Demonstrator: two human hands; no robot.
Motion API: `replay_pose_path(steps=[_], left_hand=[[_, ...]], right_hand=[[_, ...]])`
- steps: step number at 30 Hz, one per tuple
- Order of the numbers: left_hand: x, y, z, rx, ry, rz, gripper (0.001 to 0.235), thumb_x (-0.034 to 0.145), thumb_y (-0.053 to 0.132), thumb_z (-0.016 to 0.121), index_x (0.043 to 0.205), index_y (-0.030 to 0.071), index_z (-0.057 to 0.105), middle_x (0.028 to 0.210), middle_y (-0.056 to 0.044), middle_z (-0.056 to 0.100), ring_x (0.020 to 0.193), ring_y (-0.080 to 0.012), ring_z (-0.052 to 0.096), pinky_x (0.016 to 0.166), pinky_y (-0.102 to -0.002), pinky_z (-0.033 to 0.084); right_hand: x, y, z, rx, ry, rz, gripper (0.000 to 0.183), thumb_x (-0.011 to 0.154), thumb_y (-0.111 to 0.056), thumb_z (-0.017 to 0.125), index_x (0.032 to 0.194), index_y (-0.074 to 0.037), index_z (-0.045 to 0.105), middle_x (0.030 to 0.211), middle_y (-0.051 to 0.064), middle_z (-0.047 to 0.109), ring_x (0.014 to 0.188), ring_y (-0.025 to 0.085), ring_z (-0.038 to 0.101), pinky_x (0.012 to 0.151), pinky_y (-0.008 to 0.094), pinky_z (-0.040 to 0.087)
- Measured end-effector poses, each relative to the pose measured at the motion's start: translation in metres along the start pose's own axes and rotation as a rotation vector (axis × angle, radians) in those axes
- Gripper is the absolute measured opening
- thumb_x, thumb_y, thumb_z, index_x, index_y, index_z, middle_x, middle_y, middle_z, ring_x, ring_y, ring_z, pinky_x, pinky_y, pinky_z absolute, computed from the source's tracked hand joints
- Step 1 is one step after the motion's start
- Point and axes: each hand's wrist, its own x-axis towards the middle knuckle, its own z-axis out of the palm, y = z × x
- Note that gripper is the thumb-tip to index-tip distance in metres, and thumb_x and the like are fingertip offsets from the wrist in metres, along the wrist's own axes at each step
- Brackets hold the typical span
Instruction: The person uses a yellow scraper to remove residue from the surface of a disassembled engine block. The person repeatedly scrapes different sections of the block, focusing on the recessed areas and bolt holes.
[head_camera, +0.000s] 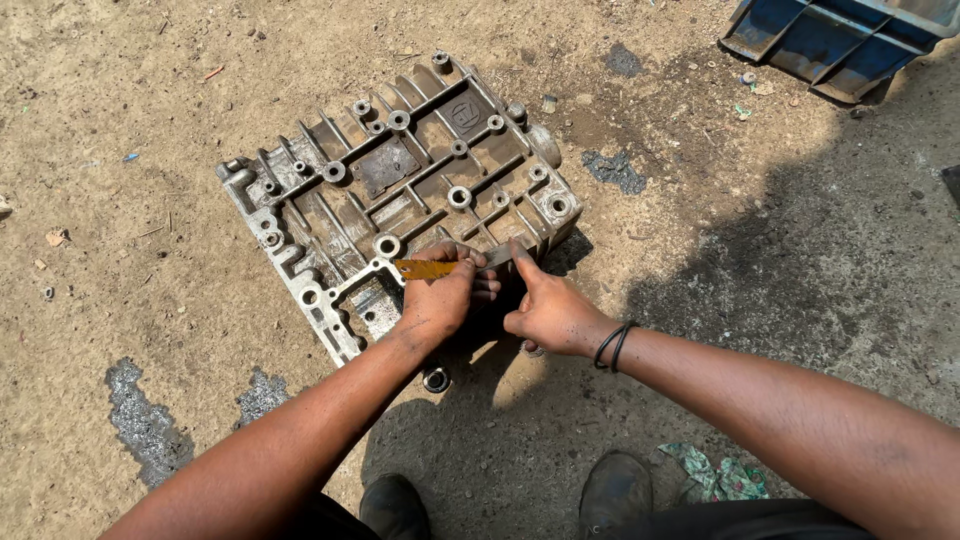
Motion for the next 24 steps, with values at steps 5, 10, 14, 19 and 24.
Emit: replay_pose_path(steps=[5,10,14,19,24], left_hand=[[0.004,0.000,0.001,-0.005,0.042,-0.011,0.011,0.102,0.005,0.049,0.107,-0.004,0.054,0.093,-0.011,0.069,0.073,-0.0215,0.074,0.064,-0.032,0.066],[-0.003,-0.002,0.008,-0.024,0.016,0.082,0.011,0.103,0.003,0.055,0.105,-0.008,0.058,0.093,-0.014,0.069,0.075,-0.0202,0.072,0.063,-0.032,0.066],[0.005,0.010,0.003,-0.050,0.072,-0.019,0.009,0.101,0.005,0.052,0.101,-0.003,0.055,0.087,-0.012,0.069,0.068,-0.0238,0.073,0.058,-0.033,0.064],[-0.002,0.008,0.007,0.009,-0.021,0.090,0.015,0.103,0.004,0.052,0.105,-0.008,0.060,0.090,-0.014,0.070,0.072,-0.0191,0.072,0.063,-0.031,0.065],[0.005,0.021,0.005,-0.004,0.047,-0.022,0.009,0.101,0.005,0.051,0.103,-0.002,0.056,0.088,-0.009,0.069,0.070,-0.0194,0.073,0.062,-0.031,0.064]], right_hand=[[-0.002,-0.002,0.000,0.059,0.004,0.013,0.109,0.084,-0.016,0.064,0.162,-0.012,-0.012,0.071,0.005,0.071,0.060,0.018,0.072,0.065,0.031,0.064],[0.002,-0.002,0.000,0.024,0.025,-0.011,0.106,0.084,-0.015,0.063,0.162,-0.010,-0.009,0.074,0.008,0.073,0.061,0.017,0.073,0.066,0.031,0.064],[0.003,0.003,-0.001,0.086,0.035,-0.029,0.105,0.083,-0.013,0.063,0.163,-0.011,-0.005,0.073,0.007,0.074,0.060,0.017,0.073,0.066,0.032,0.063],[0.004,0.004,-0.002,0.129,0.019,-0.052,0.105,0.083,-0.012,0.062,0.162,-0.011,-0.006,0.071,0.007,0.074,0.059,0.017,0.073,0.065,0.031,0.064],[0.004,0.003,-0.006,0.131,-0.002,-0.037,0.107,0.082,-0.012,0.062,0.163,-0.014,-0.008,0.071,0.006,0.074,0.060,0.016,0.073,0.065,0.032,0.063]])
